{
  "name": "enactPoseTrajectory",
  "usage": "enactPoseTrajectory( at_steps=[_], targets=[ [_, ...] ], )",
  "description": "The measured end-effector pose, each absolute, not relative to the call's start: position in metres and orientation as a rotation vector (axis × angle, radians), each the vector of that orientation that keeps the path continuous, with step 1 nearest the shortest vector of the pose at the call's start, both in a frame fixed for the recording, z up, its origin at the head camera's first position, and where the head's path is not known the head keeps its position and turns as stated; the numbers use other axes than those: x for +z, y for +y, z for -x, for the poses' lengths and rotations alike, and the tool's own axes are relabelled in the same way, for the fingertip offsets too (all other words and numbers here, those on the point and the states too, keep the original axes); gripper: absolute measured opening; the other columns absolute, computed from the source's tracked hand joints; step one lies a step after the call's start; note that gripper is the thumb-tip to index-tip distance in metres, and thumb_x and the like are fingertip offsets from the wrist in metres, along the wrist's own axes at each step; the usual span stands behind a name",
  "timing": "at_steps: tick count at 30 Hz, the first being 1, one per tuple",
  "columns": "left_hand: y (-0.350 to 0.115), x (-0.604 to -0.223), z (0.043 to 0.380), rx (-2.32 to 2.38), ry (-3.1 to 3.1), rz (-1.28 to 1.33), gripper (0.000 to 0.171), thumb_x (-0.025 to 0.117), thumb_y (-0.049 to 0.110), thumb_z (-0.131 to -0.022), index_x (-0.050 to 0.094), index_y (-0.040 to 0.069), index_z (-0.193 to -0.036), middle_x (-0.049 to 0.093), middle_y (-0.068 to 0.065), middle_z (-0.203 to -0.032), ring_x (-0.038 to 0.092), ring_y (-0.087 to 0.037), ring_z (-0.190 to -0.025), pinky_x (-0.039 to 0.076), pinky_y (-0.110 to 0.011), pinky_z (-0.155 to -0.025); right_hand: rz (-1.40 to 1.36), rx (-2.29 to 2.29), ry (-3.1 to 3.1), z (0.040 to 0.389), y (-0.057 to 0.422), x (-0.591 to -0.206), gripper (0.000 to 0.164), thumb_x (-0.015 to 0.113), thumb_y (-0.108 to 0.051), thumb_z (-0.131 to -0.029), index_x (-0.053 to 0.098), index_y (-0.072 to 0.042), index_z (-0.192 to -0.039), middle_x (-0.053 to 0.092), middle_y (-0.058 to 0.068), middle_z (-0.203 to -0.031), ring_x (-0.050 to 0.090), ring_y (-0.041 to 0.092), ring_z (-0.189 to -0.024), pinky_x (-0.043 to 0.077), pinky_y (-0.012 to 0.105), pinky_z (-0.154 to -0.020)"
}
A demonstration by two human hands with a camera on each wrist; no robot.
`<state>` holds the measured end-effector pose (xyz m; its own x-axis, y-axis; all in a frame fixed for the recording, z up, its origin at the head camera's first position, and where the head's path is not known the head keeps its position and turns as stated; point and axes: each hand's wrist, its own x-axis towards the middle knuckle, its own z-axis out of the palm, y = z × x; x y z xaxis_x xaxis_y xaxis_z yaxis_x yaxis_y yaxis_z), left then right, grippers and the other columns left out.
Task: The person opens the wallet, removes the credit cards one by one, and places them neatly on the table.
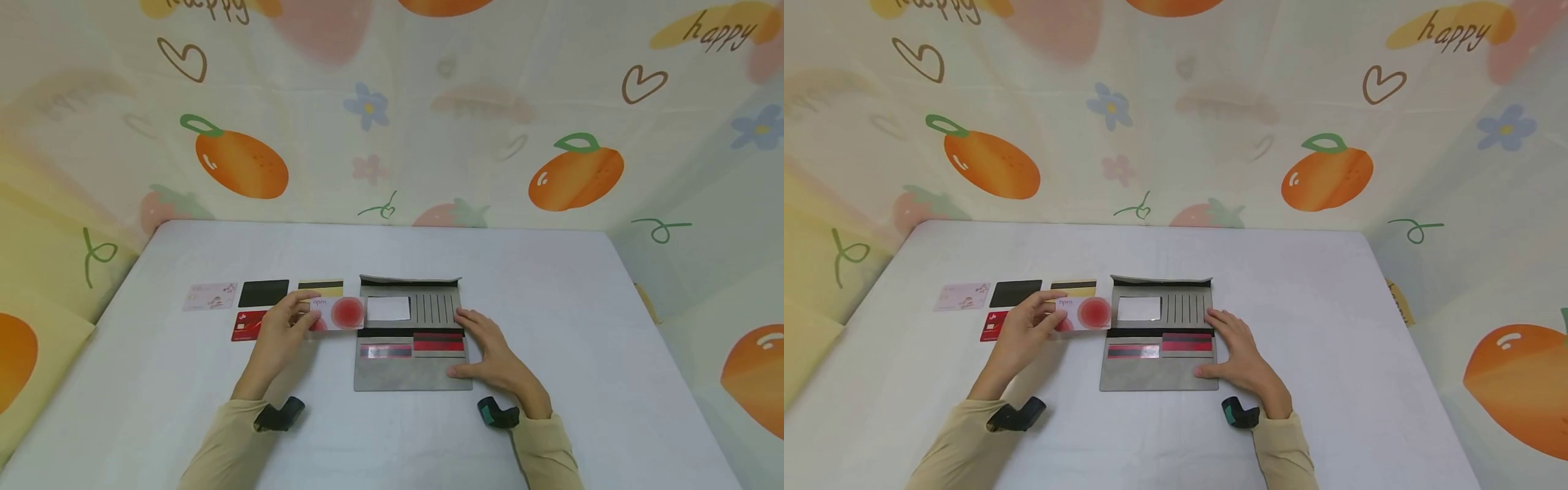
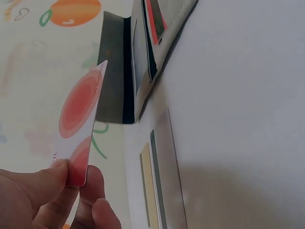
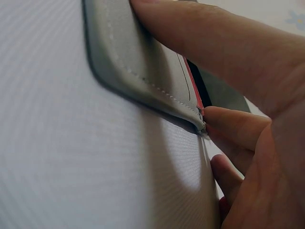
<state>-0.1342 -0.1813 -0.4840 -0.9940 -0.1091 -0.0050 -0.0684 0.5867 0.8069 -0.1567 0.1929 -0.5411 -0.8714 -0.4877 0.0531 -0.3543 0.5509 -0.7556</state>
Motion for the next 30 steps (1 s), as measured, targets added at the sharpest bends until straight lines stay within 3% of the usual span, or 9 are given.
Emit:
enactPoseTrajectory(
  at_steps=[11, 19, 26, 30],
  targets=[
    [-0.217, -0.483, 0.127, -1.375, -2.684, -0.172, 0.034, 0.061, 0.003, -0.096, 0.054, 0.003, -0.129, 0.073, -0.018, -0.102, 0.062, -0.019, -0.075, 0.049, -0.02, -0.065, 0.715, -1.215, 2.636, 0.158, 0.193, -0.542, 0.097, 0.086, -0.034, -0.07, 0.04, -0.001, -0.149, 0.034, 0.019, -0.157, 0.025, 0.046, -0.144, 0.02, 0.072, -0.11],
    [-0.242, -0.483, 0.117, -1.322, -2.694, -0.241, 0.035, 0.06, 0.006, -0.097, 0.054, 0.004, -0.132, 0.071, -0.023, -0.108, 0.059, -0.002, -0.077, 0.05, -0.016, -0.065, 0.702, -1.251, 2.605, 0.158, 0.192, -0.542, 0.098, 0.087, -0.033, -0.069, 0.04, 0.001, -0.148, 0.034, 0.021, -0.157, 0.023, 0.047, -0.145, 0.016, 0.072, -0.112],
    [-0.263, -0.486, 0.109, -1.26, -2.668, -0.279, 0.035, 0.059, 0.009, -0.098, 0.055, 0.004, -0.133, 0.071, -0.025, -0.102, 0.059, -0.006, -0.068, 0.049, -0.015, -0.059, 0.688, -1.246, 2.618, 0.158, 0.192, -0.54, 0.097, 0.086, -0.032, -0.069, 0.041, 0.002, -0.147, 0.035, 0.021, -0.156, 0.023, 0.047, -0.145, 0.016, 0.072, -0.112],
    [-0.276, -0.489, 0.106, -1.246, -2.645, -0.301, 0.036, 0.06, 0.008, -0.098, 0.056, 0.004, -0.133, 0.071, -0.019, -0.091, 0.058, -0.005, -0.063, 0.047, -0.015, -0.057, 0.692, -1.235, 2.623, 0.158, 0.192, -0.541, 0.097, 0.086, -0.033, -0.069, 0.041, 0.001, -0.147, 0.035, 0.02, -0.157, 0.022, 0.046, -0.145, 0.017, 0.072, -0.112]
  ],
)
